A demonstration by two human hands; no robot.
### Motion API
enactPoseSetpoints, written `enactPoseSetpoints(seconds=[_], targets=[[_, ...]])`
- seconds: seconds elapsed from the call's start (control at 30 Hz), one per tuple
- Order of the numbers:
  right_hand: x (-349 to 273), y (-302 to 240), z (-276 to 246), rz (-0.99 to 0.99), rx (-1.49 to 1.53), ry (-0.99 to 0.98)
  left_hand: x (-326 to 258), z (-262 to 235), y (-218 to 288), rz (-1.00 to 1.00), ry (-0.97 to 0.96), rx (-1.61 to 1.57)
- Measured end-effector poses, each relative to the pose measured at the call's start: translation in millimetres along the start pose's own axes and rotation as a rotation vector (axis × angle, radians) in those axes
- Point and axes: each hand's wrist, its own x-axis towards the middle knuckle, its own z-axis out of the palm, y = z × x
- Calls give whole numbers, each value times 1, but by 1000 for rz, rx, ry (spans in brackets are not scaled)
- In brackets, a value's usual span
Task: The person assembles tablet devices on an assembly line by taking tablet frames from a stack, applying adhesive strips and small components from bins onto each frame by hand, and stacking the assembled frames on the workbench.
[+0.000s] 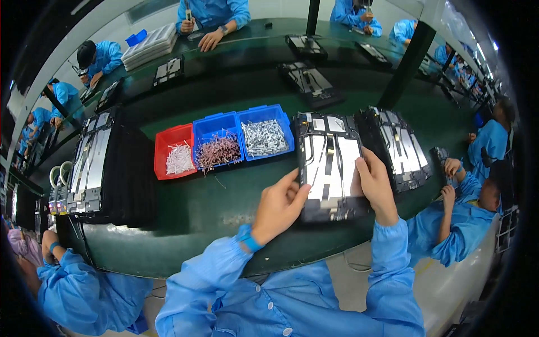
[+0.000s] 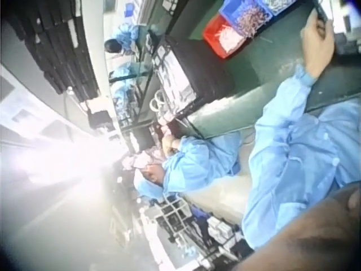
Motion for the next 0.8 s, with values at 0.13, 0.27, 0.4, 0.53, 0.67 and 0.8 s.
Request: enactPoseSetpoints(seconds=[0.13,0.27,0.4,0.53,0.67,0.8], targets=[[41,14,5,-122,-497,80,42,18,-15,127,75,225],[60,21,15,-164,-696,-18,49,25,-35,206,126,400],[53,31,23,-168,-706,-20,48,35,-35,198,95,476],[55,15,18,-66,-677,-139,49,35,-33,172,65,481],[71,2,15,-83,-723,-208,42,35,-30,100,2,498],[130,-27,37,-177,-666,-32,34,30,-25,26,-34,466]])
